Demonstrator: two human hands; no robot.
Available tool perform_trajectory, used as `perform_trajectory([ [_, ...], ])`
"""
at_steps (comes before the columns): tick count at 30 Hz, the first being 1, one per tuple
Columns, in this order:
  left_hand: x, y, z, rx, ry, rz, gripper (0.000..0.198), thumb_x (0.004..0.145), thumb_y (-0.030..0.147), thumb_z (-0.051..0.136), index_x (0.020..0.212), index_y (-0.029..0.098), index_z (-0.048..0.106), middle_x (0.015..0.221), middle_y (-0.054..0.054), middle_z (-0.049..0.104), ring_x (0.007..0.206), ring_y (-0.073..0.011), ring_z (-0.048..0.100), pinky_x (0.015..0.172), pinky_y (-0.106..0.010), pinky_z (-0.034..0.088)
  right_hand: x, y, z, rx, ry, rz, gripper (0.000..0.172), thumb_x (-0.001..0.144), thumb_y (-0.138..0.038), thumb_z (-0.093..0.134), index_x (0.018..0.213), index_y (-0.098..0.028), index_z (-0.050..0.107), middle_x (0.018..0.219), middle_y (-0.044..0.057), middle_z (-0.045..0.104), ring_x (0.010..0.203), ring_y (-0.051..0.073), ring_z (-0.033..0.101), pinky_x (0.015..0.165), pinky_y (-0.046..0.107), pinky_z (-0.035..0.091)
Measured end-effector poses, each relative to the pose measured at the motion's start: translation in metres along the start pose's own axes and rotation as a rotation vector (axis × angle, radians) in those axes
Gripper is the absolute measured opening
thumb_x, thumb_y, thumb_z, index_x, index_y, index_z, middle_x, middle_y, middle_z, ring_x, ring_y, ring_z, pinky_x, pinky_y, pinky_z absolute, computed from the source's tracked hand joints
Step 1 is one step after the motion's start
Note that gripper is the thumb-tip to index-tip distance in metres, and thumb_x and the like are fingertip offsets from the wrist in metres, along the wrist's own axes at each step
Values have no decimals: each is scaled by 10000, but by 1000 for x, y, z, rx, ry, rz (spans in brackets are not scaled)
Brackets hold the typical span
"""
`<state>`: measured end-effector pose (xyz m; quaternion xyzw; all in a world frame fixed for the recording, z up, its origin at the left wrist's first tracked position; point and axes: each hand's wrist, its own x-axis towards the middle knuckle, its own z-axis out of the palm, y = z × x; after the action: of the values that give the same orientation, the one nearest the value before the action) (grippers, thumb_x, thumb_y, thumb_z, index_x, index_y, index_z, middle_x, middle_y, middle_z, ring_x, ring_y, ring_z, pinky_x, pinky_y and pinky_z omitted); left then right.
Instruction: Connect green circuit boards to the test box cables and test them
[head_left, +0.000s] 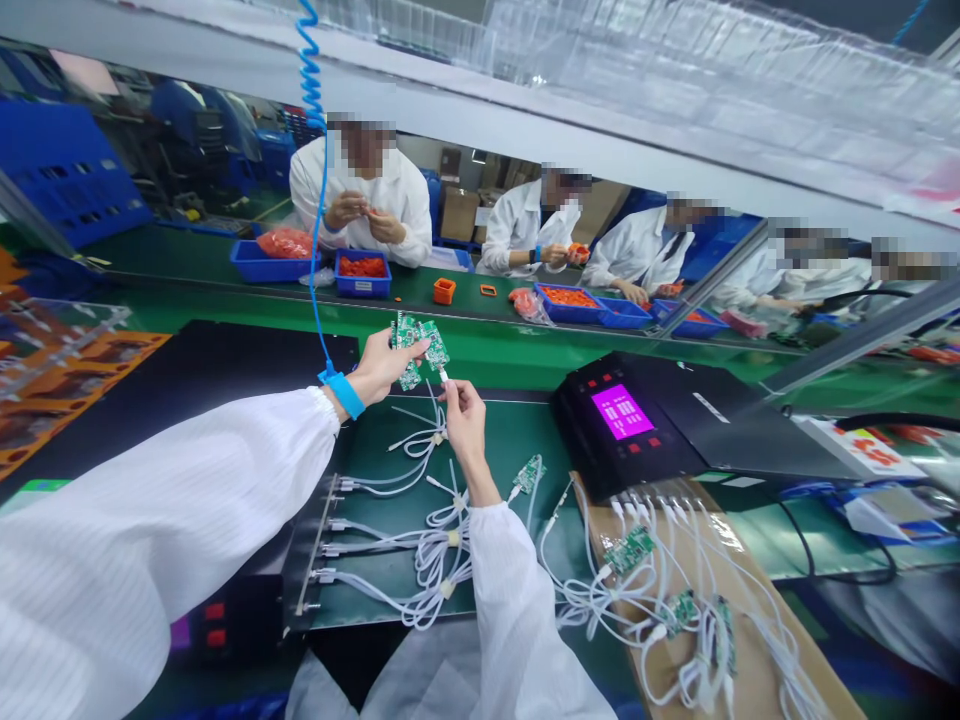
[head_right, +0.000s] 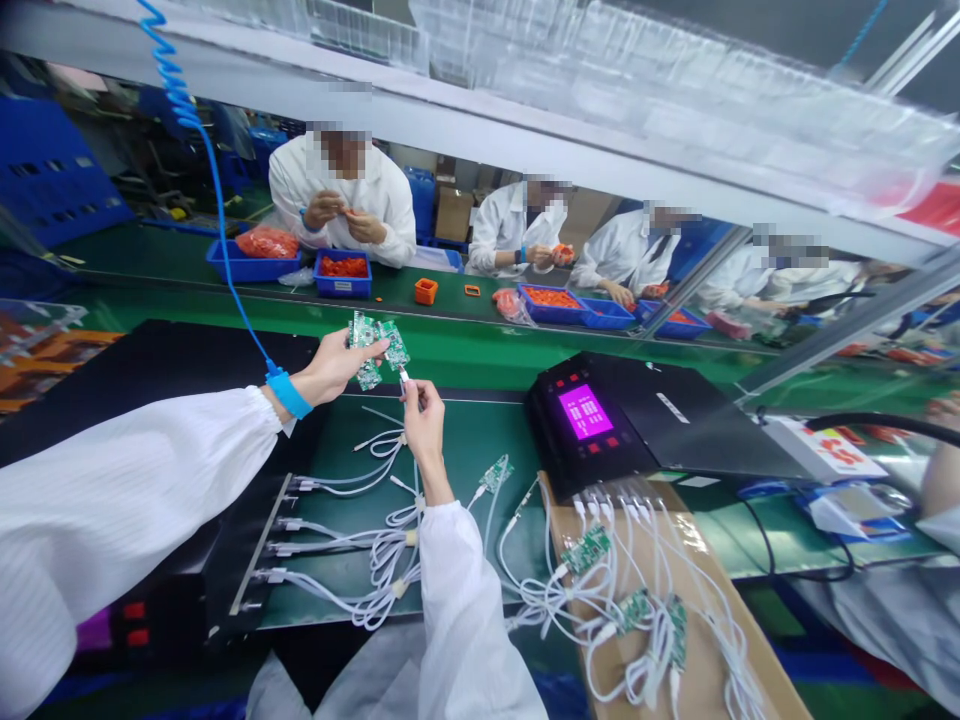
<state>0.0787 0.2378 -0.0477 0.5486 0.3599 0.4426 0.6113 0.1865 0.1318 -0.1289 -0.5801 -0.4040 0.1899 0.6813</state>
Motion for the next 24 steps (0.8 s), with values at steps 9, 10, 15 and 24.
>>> perform_trajectory([
  [9,-6,4,4,-10,5,8,415,581,358,948,799,157,658,749,-43,706,702,-191,644,707,-334,503,1,3,4,32,51,27,405,916,-606,552,871,-209,617,763,9,657,790,180,635,806,304,506],
  [10,-7,5,4,-5,0,3,407,586,355,946,795,159,657,738,-41,700,701,-194,642,706,-338,504,1,3,4,29,48,27,407,915,-608,551,871,-209,619,767,9,658,792,180,636,810,305,506],
  [15,-9,8,5,49,-28,45,322,646,313,907,767,161,649,708,-35,689,689,-192,632,691,-333,504,1,7,2,49,24,23,376,910,-581,586,871,-211,636,774,8,664,805,182,644,846,317,521],
  [24,-11,5,9,91,-59,71,309,667,291,906,816,152,674,812,-68,739,742,-223,685,704,-348,526,0,13,4,93,106,47,380,896,-562,598,915,-187,658,801,40,711,823,204,686,855,344,534],
])
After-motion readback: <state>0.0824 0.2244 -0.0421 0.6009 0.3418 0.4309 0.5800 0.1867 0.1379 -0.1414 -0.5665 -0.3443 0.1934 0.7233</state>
